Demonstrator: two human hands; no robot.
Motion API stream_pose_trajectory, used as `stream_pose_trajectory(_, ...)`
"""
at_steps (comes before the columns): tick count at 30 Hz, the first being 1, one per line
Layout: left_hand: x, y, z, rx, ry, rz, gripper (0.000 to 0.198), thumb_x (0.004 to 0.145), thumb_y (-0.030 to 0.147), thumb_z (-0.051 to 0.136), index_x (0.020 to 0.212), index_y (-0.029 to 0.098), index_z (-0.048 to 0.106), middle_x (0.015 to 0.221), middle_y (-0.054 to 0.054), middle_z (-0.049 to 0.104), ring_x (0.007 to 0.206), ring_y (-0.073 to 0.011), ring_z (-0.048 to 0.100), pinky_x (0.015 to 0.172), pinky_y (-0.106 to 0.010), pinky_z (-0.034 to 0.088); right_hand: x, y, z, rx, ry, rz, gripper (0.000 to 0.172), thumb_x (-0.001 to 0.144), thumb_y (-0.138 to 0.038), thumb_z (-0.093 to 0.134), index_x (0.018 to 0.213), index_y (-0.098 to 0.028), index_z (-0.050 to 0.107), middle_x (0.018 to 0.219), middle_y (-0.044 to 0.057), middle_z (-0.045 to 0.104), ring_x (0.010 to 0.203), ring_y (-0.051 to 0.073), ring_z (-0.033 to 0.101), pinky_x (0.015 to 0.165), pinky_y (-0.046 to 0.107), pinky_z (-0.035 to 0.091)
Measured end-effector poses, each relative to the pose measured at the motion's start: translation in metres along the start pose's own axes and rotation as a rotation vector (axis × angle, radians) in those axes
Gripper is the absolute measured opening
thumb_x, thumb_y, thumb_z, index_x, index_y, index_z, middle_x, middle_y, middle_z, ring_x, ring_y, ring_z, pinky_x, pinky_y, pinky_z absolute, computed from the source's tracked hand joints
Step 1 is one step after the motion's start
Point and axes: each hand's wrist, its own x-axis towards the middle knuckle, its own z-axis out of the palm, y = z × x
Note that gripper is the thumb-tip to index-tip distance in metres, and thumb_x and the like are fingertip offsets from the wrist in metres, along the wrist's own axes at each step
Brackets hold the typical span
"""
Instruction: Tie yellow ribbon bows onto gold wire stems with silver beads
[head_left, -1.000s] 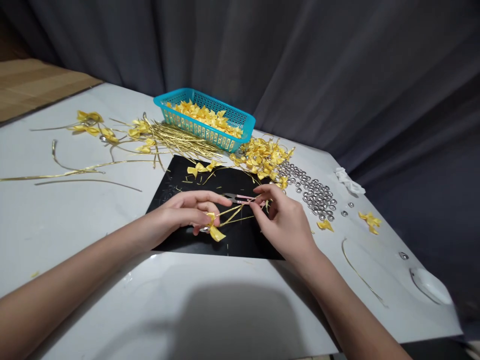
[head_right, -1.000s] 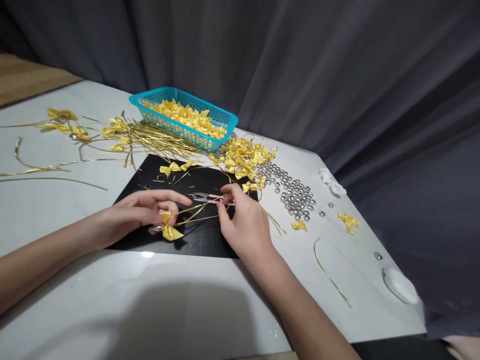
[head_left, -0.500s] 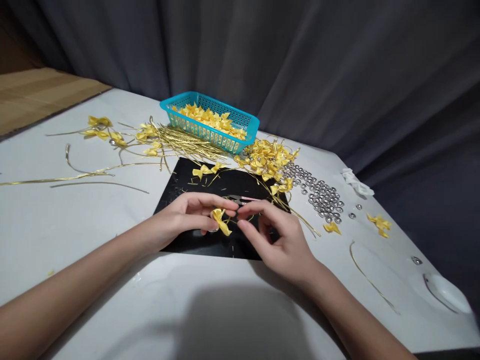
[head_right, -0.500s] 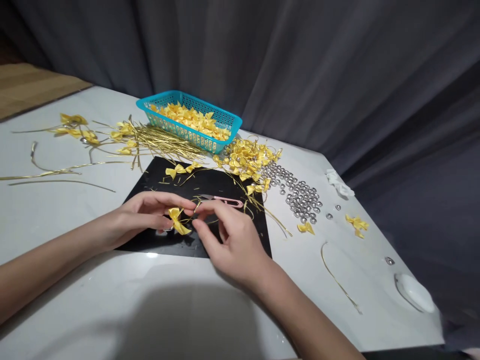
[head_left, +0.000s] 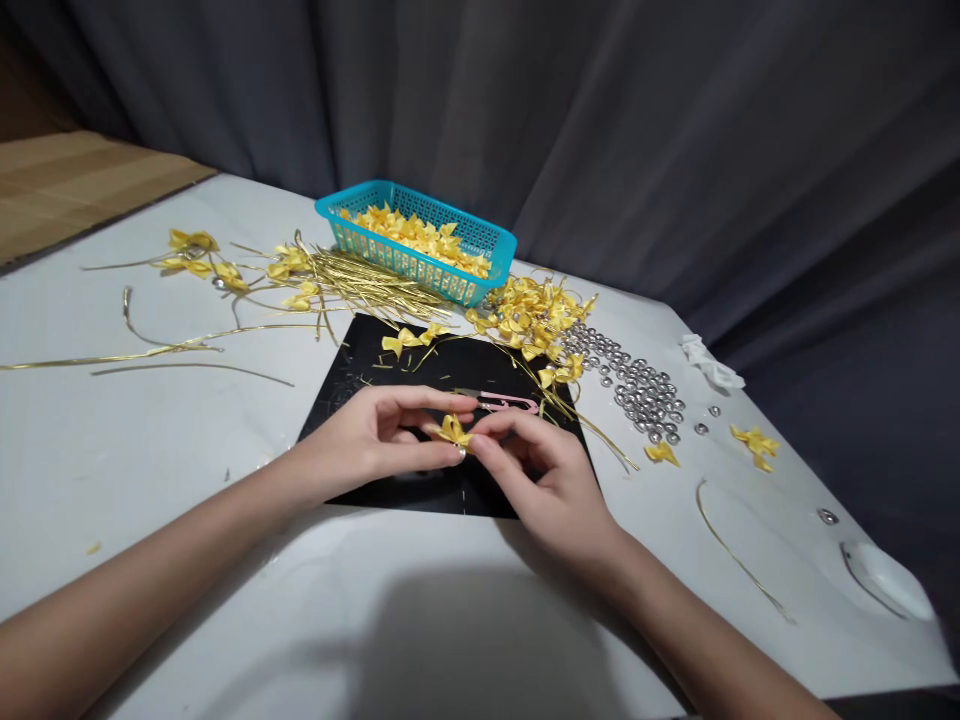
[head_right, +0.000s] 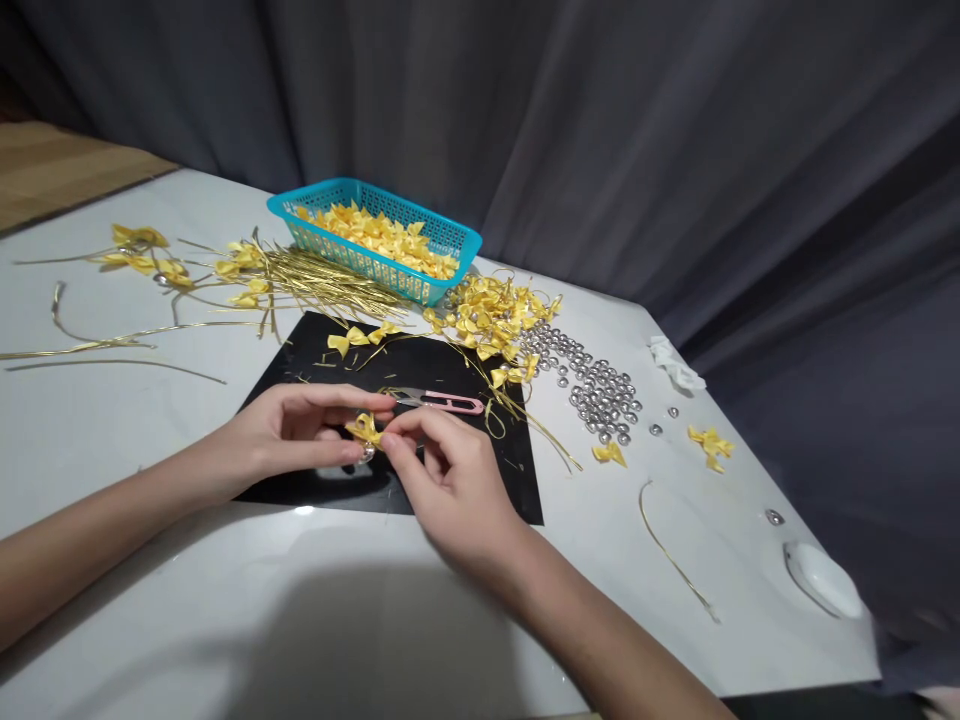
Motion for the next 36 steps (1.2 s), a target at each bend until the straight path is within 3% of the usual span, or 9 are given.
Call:
stream_pose_trajectory(6, -0.001, 0.006, 0.004, 0.007, 0.147, 0.044, 0.015, 0.067, 0.019, 0.077, 0.082, 0.02, 0.077, 0.082, -0.001, 0.077, 0.077, -0.014, 0.068, 0.077, -0.022, 0.053, 0.001, -0.002, -0.004, -0.002, 0.004, 0.063, 0.018, 0.088, -0.031, 0.051, 0.078, -0.017, 0.057, 0.073, 0.001, 0.054, 0.056, 0.009, 0.043, 0.048, 0.022, 0.03)
stream_pose_trajectory(11, 0.001, 0.005, 0.003, 0.033, 0.209, 0.009, 0.018, 0.063, 0.018, 0.079, 0.081, 0.018, 0.076, 0.079, -0.002, 0.078, 0.074, -0.0168, 0.07, 0.073, -0.025, 0.055, 0.003, -0.001, -0.003, 0.104, -0.12, 0.175, 0.02, 0.089, -0.035, 0.047, 0.081, -0.018, 0.052, 0.067, -0.003, 0.045, 0.049, 0.007, 0.034, 0.044, 0.021, 0.027)
stream_pose_trajectory(18, 0.002, 0.002, 0.001, -0.006, 0.117, -0.041, 0.026, 0.064, 0.017, 0.078, 0.09, 0.016, 0.073, 0.065, -0.001, 0.075, 0.063, -0.0154, 0.069, 0.065, -0.025, 0.054, 0.005, 0.0, 0.005, 0.418, -0.18, 0.308, 0.025, 0.08, -0.037, 0.059, 0.095, -0.021, 0.046, 0.084, -0.002, 0.056, 0.041, 0.002, 0.036, 0.037, 0.017, 0.03)
stream_pose_trajectory(21, 0.002, 0.001, 0.001, -0.006, 0.112, -0.022, 0.025, 0.066, 0.019, 0.078, 0.091, 0.018, 0.074, 0.073, -0.001, 0.076, 0.069, -0.0149, 0.069, 0.069, -0.023, 0.054, 0.006, 0.002, 0.004, 0.442, -0.196, 0.339, 0.025, 0.082, -0.036, 0.057, 0.097, -0.019, 0.047, 0.081, -0.001, 0.058, 0.04, 0.002, 0.036, 0.038, 0.018, 0.033)
stream_pose_trajectory(24, 0.001, 0.001, 0.002, -0.036, 0.164, -0.01, 0.019, 0.065, 0.02, 0.08, 0.084, 0.02, 0.076, 0.082, -0.001, 0.077, 0.076, -0.0138, 0.069, 0.074, -0.021, 0.053, 0.007, 0.0, 0.002, 0.398, -0.147, 0.306, 0.024, 0.079, -0.033, 0.06, 0.096, -0.018, 0.05, 0.079, -0.003, 0.053, 0.043, 0.003, 0.037, 0.039, 0.018, 0.033)
stream_pose_trajectory(28, 0.001, 0.001, 0.003, -0.118, 0.205, -0.02, 0.013, 0.064, 0.021, 0.081, 0.077, 0.022, 0.076, 0.076, 0.002, 0.077, 0.071, -0.0112, 0.067, 0.073, -0.019, 0.052, 0.006, -0.004, 0.003, 0.308, -0.084, 0.241, 0.02, 0.077, -0.029, 0.061, 0.091, -0.018, 0.052, 0.065, -0.007, 0.042, 0.045, 0.005, 0.032, 0.04, 0.018, 0.027)
stream_pose_trajectory(31, 0.001, 0.001, 0.003, -0.147, 0.183, -0.029, 0.01, 0.064, 0.019, 0.08, 0.073, 0.021, 0.076, 0.071, 0.002, 0.075, 0.067, -0.0099, 0.066, 0.07, -0.018, 0.051, 0.003, -0.003, 0.005, 0.197, -0.065, 0.175, 0.015, 0.078, -0.026, 0.059, 0.091, -0.018, 0.055, 0.054, -0.01, 0.033, 0.043, 0.006, 0.028, 0.04, 0.019, 0.022)
stream_pose_trajectory(36, 0.001, 0.003, 0.004, -0.148, 0.115, -0.002, 0.015, 0.061, 0.008, 0.078, 0.068, 0.02, 0.074, 0.067, 0.005, 0.072, 0.063, -0.0071, 0.064, 0.061, -0.013, 0.049, -0.002, 0.001, 0.007, 0.101, -0.041, 0.095, 0.016, 0.079, -0.024, 0.06, 0.094, -0.019, 0.056, 0.05, -0.009, 0.035, 0.043, 0.007, 0.033, 0.044, 0.021, 0.027)
